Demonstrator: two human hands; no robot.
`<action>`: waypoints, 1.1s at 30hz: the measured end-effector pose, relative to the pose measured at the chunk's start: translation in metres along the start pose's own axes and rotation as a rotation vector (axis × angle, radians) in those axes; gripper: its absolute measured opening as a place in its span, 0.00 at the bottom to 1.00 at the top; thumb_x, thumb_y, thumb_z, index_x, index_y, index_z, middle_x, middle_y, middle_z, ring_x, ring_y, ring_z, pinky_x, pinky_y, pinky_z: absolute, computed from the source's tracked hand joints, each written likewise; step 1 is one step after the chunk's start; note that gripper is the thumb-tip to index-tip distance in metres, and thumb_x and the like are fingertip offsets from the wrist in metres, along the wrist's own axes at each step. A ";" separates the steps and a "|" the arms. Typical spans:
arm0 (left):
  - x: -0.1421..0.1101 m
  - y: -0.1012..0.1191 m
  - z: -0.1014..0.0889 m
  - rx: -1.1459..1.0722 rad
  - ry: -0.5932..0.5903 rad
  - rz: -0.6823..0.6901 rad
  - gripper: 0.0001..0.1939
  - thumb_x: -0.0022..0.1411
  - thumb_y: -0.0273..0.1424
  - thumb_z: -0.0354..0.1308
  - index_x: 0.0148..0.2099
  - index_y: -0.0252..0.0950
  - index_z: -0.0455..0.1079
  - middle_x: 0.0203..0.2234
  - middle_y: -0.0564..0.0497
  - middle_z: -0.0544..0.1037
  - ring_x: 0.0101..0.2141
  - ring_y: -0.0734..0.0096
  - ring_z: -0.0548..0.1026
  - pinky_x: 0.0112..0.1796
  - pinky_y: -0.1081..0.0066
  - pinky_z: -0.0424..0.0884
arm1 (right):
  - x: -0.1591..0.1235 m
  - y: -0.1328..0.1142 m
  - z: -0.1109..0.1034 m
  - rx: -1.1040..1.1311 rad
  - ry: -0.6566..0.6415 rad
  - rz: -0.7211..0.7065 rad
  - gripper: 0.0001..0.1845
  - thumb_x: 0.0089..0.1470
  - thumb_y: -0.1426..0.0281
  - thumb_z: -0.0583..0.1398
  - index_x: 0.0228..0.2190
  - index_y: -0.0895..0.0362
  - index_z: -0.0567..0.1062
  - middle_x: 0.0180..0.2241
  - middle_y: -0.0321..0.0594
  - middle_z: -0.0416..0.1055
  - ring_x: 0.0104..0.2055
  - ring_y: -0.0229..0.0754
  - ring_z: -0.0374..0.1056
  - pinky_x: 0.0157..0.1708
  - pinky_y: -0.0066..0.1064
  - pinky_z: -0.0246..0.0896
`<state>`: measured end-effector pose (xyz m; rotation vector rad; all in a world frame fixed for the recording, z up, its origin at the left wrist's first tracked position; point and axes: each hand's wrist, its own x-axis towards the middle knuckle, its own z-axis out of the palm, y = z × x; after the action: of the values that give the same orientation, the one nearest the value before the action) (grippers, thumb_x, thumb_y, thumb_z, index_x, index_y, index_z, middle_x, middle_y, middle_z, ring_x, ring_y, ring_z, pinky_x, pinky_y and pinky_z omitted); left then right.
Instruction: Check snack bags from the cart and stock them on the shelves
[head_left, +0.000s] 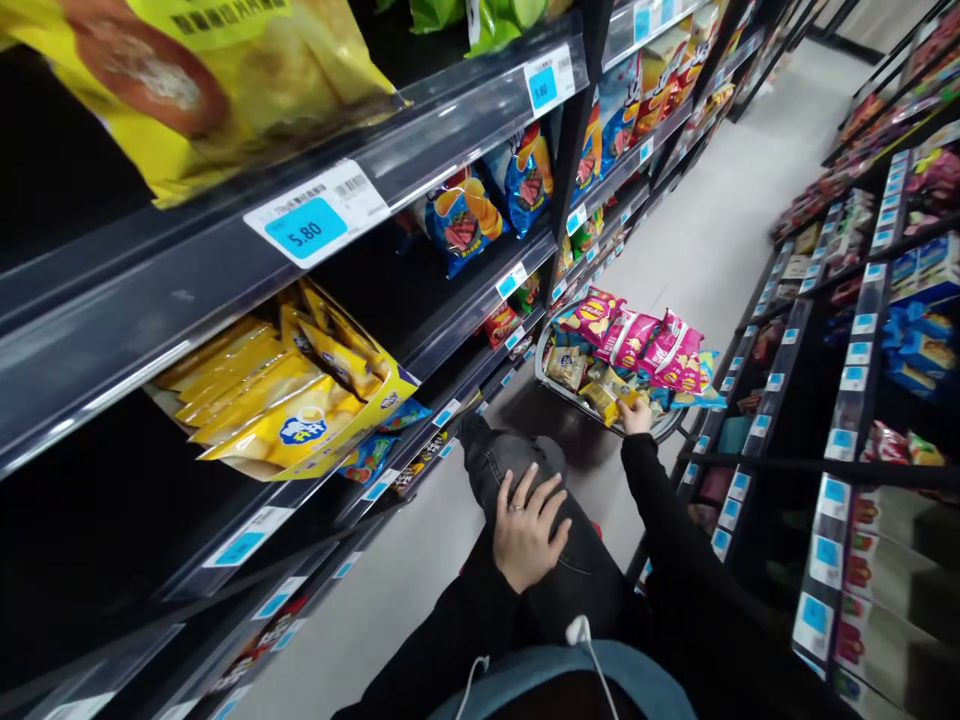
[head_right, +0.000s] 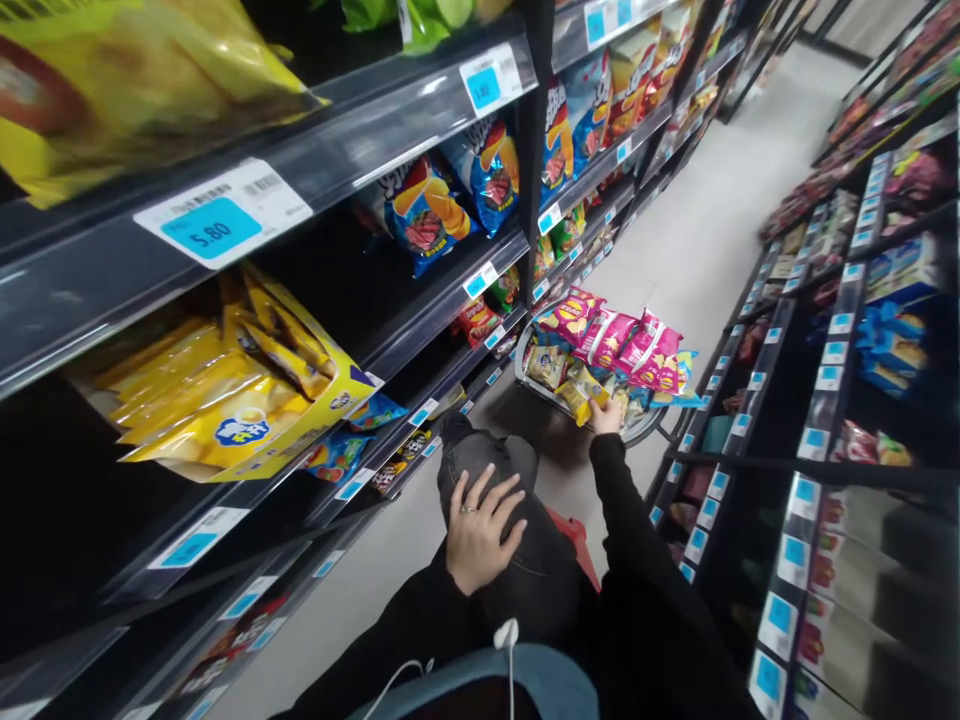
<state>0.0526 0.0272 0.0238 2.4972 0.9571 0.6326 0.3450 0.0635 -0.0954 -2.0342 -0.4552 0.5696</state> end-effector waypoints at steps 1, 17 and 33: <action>0.001 0.000 0.002 -0.008 0.011 -0.001 0.13 0.60 0.34 0.55 0.46 0.40 0.75 0.48 0.48 0.77 0.57 0.52 0.65 0.60 0.47 0.48 | 0.007 0.000 0.012 -0.052 0.015 0.020 0.20 0.46 0.58 0.58 0.31 0.64 0.73 0.25 0.45 0.72 0.29 0.43 0.67 0.31 0.33 0.64; 0.016 0.006 0.001 0.028 0.071 0.009 0.11 0.58 0.31 0.55 0.41 0.41 0.76 0.39 0.52 0.81 0.51 0.52 0.70 0.59 0.50 0.49 | 0.025 0.018 0.103 -0.459 -0.076 0.190 0.14 0.53 0.75 0.55 0.43 0.63 0.72 0.38 0.53 0.73 0.38 0.45 0.67 0.40 0.31 0.57; 0.013 0.001 0.008 0.078 0.084 0.119 0.10 0.57 0.30 0.57 0.42 0.40 0.75 0.39 0.51 0.81 0.54 0.51 0.68 0.59 0.50 0.47 | -0.017 0.097 -0.085 -0.247 0.268 0.237 0.17 0.51 0.67 0.57 0.39 0.64 0.75 0.34 0.53 0.75 0.37 0.48 0.68 0.44 0.37 0.59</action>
<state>0.0661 0.0340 0.0207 2.6306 0.8837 0.7560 0.3879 -0.0517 -0.1381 -2.3803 -0.1283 0.3859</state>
